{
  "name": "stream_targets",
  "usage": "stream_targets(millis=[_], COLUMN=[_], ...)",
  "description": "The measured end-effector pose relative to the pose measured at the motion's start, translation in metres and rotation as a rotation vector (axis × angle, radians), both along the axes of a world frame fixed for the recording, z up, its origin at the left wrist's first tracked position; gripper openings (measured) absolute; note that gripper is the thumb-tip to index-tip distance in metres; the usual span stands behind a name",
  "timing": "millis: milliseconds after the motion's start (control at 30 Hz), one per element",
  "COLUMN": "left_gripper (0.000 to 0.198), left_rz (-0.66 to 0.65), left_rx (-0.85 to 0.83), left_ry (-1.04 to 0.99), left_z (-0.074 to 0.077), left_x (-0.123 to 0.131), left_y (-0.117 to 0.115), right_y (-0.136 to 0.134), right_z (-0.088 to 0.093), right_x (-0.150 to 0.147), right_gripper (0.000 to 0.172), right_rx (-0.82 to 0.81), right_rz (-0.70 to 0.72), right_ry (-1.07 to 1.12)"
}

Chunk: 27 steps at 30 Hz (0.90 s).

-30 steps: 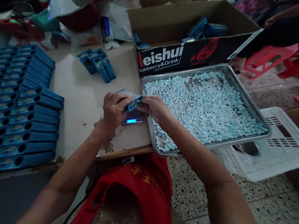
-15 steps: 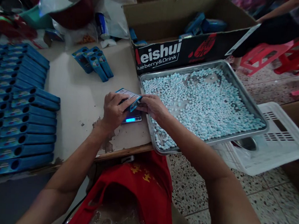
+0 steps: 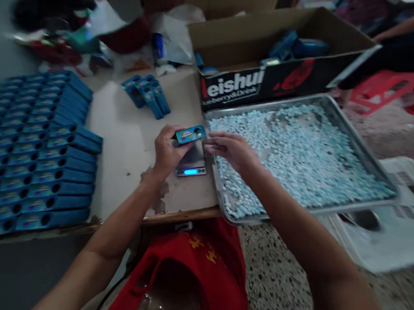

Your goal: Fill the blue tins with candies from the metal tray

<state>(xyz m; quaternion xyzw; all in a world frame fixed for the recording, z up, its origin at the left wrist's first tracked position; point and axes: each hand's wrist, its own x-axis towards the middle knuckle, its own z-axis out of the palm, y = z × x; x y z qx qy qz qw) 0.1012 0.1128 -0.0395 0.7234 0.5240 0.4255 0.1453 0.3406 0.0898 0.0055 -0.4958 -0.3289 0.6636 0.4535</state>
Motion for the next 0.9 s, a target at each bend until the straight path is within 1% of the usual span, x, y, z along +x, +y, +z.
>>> stream_targets(millis=[67,100,133,200,233,267,300,333,367,400,467,533,567,633,733,833,900], left_gripper=[0.050,0.054,0.056,0.059,0.059,0.059,0.060,0.061,0.061,0.062,0.066,0.073,0.076,0.077,0.065,0.055,0.058], left_rz=[0.065,0.095,0.124,0.167,0.163,0.139,0.127,0.111,0.113,0.120,0.125,0.118,0.109,0.082,0.026,0.032,0.052], left_rx=[-0.097,-0.129,-0.138,-0.120,-0.121,-0.143,-0.165,-0.198,-0.226,-0.249,-0.293,-0.348,-0.384,-0.465,-0.581,-0.660,-0.685], left_ry=[-0.150,-0.199,-0.218,-0.205,-0.187,-0.153,-0.121,-0.087,-0.056,-0.026,0.032,0.090,0.124,0.212,0.370,0.450,0.473], left_z=[0.012,0.023,0.037,0.071,0.089,0.106,0.121,0.132,0.140,0.145,0.145,0.138,0.134,0.126,0.120,0.120,0.120], left_x=[-0.021,-0.037,-0.058,-0.108,-0.135,-0.162,-0.189,-0.215,-0.238,-0.260,-0.296,-0.323,-0.333,-0.347,-0.357,-0.361,-0.357], left_y=[0.024,0.039,0.055,0.085,0.097,0.106,0.112,0.116,0.117,0.116,0.112,0.106,0.103,0.098,0.088,0.079,0.074], right_y=[-0.002,0.000,0.004,0.015,0.022,0.029,0.038,0.048,0.059,0.072,0.104,0.141,0.159,0.192,0.225,0.237,0.235], right_z=[-0.002,-0.005,-0.008,-0.012,-0.013,-0.012,-0.009,-0.005,0.000,0.007,0.021,0.034,0.039,0.043,0.041,0.039,0.041], right_x=[0.025,0.037,0.047,0.055,0.050,0.040,0.024,0.004,-0.020,-0.044,-0.092,-0.130,-0.145,-0.164,-0.178,-0.180,-0.176], right_gripper=[0.010,0.006,0.002,0.010,0.013,0.016,0.021,0.028,0.035,0.043,0.063,0.079,0.081,0.074,0.050,0.033,0.025], right_rx=[0.186,0.304,0.412,0.557,0.599,0.619,0.637,0.648,0.672,0.752,0.901,0.926,0.917,0.881,0.851,0.850,0.838], right_rz=[-0.047,-0.047,-0.061,-0.103,-0.076,-0.009,0.091,0.210,0.317,0.368,0.441,0.521,0.552,0.606,0.649,0.646,0.645], right_ry=[-0.221,-0.397,-0.571,-0.825,-0.941,-1.024,-1.086,-1.111,-1.097,-1.127,-1.287,-1.411,-1.445,-1.461,-1.443,-1.437,-1.452])
